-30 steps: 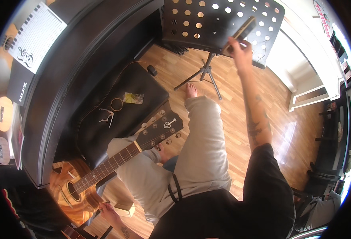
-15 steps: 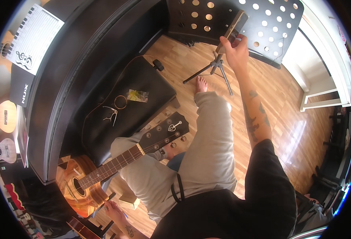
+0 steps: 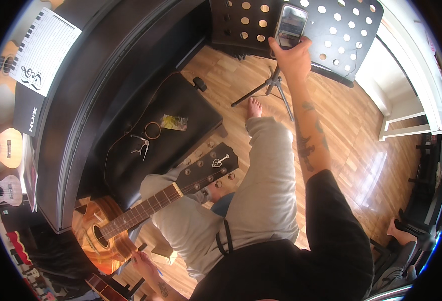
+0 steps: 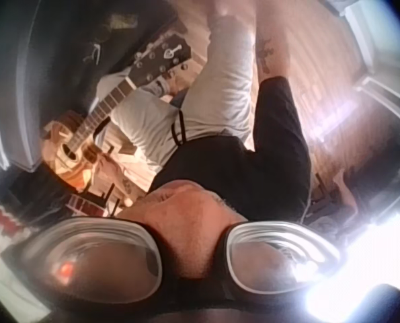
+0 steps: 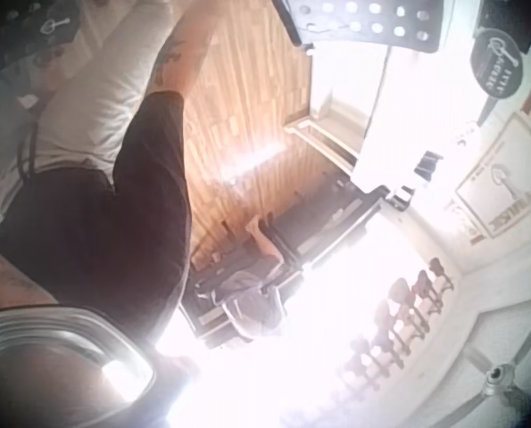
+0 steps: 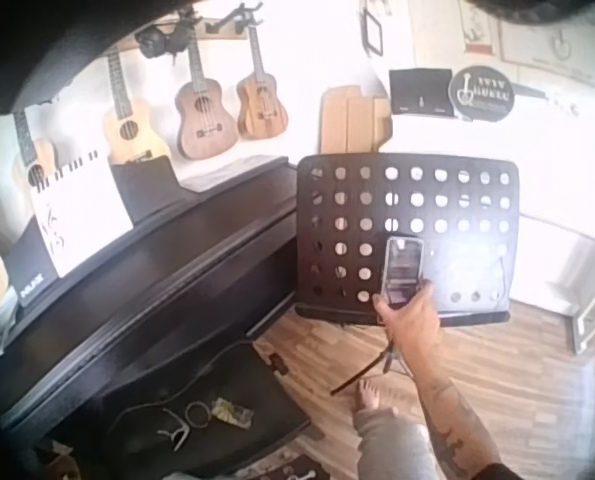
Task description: The person sits on the floor and tunes an acoustic guitar by turning the tuning pegs on the headstock. They repeatedly pluck the strings to check the pitch and make adjustments, occasionally using a digital tuner placed on a nearby music stand.
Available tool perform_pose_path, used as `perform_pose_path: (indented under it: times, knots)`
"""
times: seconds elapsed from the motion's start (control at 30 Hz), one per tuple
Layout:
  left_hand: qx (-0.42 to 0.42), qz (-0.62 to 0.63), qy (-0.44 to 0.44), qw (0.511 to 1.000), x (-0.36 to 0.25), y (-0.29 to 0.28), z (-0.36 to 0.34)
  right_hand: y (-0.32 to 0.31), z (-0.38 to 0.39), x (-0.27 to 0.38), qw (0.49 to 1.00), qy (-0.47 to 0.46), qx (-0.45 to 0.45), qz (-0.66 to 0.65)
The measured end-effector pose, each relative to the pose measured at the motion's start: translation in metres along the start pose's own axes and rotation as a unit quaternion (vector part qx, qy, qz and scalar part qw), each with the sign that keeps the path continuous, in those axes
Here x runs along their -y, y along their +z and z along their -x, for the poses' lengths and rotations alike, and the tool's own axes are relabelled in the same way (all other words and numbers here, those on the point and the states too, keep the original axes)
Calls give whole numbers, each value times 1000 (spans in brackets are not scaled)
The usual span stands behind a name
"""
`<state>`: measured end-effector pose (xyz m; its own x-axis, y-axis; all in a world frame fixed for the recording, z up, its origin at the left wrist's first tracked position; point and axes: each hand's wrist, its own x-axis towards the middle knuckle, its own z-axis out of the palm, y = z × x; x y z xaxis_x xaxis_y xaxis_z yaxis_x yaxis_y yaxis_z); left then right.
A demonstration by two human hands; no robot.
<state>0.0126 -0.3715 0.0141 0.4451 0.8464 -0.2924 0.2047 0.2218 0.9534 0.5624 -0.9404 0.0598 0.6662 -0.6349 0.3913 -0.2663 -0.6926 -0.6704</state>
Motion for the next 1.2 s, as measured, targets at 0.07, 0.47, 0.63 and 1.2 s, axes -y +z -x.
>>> perform_pose_path:
  times: [0.07, 0.47, 0.63, 1.2]
  knots:
    - [-5, 4, 0, 1000, 2, -2, -1, 7, 5, 1, 999, -15, -30, 23]
    - [-8, 34, -19, 999, 3, 9, 2, 40, 7, -6, 987, -13, -144, 72]
    - [0, 29, -14, 999, 11, -2, -2, 41, 11, -6, 987, -10, -137, 84]
    - [-12, 43, -30, 999, 12, -4, -6, 48, 11, -19, 984, -57, -137, 103]
